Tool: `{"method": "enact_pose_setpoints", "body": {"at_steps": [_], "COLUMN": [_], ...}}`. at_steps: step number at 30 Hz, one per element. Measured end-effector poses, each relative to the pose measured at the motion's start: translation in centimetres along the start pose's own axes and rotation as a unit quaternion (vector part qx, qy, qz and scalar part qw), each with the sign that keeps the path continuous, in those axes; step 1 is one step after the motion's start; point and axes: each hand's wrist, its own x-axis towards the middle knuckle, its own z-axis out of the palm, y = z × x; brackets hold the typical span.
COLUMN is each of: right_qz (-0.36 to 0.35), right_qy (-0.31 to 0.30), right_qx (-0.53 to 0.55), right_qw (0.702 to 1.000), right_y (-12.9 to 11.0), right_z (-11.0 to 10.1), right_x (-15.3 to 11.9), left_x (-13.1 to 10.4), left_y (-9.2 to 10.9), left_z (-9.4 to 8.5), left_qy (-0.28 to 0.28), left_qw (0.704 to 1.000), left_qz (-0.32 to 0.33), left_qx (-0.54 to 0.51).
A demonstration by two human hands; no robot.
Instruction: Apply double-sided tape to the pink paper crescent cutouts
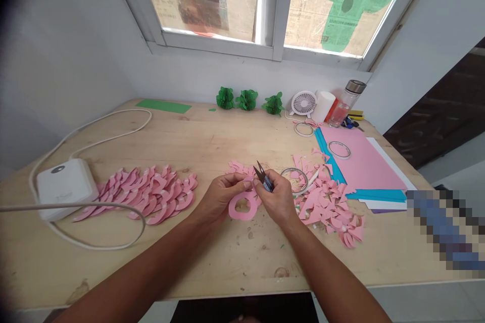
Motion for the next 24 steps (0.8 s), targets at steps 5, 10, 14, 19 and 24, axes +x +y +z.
{"method": "enact_pose_setpoints", "body": {"at_steps": [5,10,14,19,24], "right_qz": [-0.003,-0.001,-0.004,-0.007,-0.009], "right_qy": [0.001,0.004,0.008,0.013,0.016], "right_qx": [-0.002,-0.005,-0.010,-0.018,-0.017], "right_qw": [1.000,1.000,1.000,1.000,1.000], "right_y": [0.10,0.19,0.12,0.01,-0.02], "right_z": [0.05,0.13,0.13,0.09,0.18], "right_x": [-0.04,-0.05,-0.06,-0.04,-0.02], "left_x": [-0.07,-0.11,-0.12,-0.07,-0.11], "left_y": [-0.08,-0.16,-0.25,-0.21,-0.15], "left_z": [0.07,0.27,0.32,0.37,0.56], "left_qy": [0.000,0.009,0.016,0.021,0.028], "left_qw": [1.000,1.000,1.000,1.000,0.999], "left_qz": [0.003,0.013,0.018,0.011,0.014], "left_qx": [-0.004,-0.008,-0.006,0.002,0.003]}}
